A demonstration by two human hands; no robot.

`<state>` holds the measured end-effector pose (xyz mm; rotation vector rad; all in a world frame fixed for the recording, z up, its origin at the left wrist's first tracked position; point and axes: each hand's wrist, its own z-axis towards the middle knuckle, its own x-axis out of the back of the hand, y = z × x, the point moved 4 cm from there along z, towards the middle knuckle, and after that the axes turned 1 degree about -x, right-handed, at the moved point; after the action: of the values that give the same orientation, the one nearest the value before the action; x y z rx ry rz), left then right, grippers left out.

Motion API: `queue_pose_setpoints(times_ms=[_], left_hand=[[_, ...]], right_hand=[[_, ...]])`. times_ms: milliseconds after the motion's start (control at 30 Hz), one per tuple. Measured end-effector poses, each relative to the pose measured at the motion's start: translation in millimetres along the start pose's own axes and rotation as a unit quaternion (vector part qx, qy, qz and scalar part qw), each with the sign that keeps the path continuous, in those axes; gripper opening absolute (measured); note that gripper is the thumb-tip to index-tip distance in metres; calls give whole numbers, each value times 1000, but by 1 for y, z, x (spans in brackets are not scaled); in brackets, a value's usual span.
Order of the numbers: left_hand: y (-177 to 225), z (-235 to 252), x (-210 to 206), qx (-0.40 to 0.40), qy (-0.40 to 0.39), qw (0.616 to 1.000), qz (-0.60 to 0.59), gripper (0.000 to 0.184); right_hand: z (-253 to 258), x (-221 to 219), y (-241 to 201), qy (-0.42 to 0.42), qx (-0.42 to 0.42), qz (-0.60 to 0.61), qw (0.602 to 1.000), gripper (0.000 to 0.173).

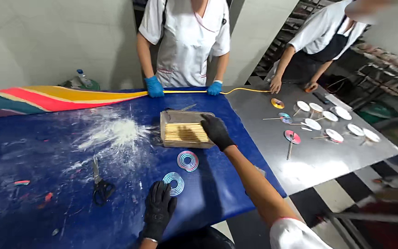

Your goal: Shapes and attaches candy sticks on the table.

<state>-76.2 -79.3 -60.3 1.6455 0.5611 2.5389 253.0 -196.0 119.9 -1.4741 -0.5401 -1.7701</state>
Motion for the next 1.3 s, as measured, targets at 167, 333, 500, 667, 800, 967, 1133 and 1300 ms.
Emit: queue_pose_setpoints(times_ms=[167, 333, 500, 667, 800, 967, 1133, 1300], left_hand=[[11, 11, 7, 17, -114, 993, 17, 52], [28, 44, -1, 102, -231, 968, 14, 68], [37, 39, 12, 92, -181, 979, 3, 40], [43, 35, 12, 146, -208, 966, 45, 66], [47, 36, 7, 155, -194, 967, 61, 51], [39, 21, 0, 170, -158, 972, 33, 55], [28, -1, -5, 168, -32, 985, -16, 59], [20, 5, 9, 228, 51, 970, -61, 61]], right_hand=[[-130, -42, -46, 94, -124, 183, 971, 45], [-228, -98, -95, 3, -146, 226, 963, 43], [-232, -107, -86, 20, -192, 263, 945, 39], [-153, -126, -74, -166, -201, 211, 942, 53], [-142, -120, -60, -238, -148, 146, 949, 44], [-161, -105, -10, -197, -90, 160, 963, 44], [-208, -100, -87, -210, -80, 242, 944, 50], [-245, -123, -128, -299, -65, 220, 927, 59]])
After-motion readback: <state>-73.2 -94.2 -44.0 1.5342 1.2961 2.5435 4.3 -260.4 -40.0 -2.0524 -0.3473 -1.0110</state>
